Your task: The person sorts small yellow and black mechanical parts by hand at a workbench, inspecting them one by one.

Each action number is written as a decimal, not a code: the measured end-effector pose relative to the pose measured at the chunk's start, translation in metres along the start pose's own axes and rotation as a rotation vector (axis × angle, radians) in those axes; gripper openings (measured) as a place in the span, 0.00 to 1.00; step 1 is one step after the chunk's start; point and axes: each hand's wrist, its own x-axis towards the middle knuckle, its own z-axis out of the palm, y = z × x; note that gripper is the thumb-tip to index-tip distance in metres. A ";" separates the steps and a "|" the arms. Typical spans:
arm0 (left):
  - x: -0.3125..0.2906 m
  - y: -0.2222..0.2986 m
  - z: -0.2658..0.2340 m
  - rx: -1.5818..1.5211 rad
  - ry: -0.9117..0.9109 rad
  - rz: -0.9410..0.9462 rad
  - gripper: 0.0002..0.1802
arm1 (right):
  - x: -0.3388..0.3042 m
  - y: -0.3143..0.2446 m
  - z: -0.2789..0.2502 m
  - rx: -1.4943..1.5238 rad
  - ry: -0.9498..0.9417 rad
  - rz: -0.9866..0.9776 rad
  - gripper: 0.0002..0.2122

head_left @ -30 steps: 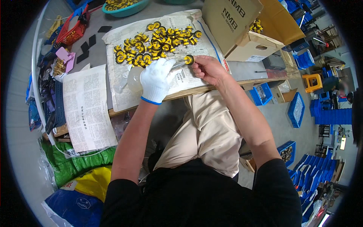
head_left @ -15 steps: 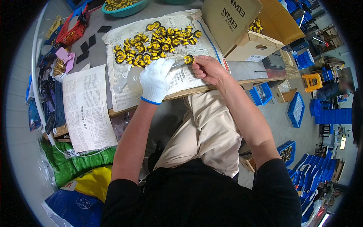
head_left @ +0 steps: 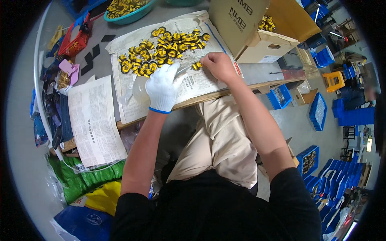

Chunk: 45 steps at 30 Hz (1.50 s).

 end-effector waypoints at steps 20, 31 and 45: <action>-0.001 -0.001 0.010 -0.008 0.108 0.133 0.20 | -0.021 -0.008 0.000 -0.197 0.305 -0.207 0.08; -0.001 -0.002 0.008 -0.016 0.118 0.130 0.21 | -0.021 -0.005 0.005 -0.077 0.228 -0.174 0.06; -0.002 -0.001 0.003 -0.089 0.100 0.100 0.24 | -0.010 0.007 -0.009 1.180 -0.222 0.414 0.04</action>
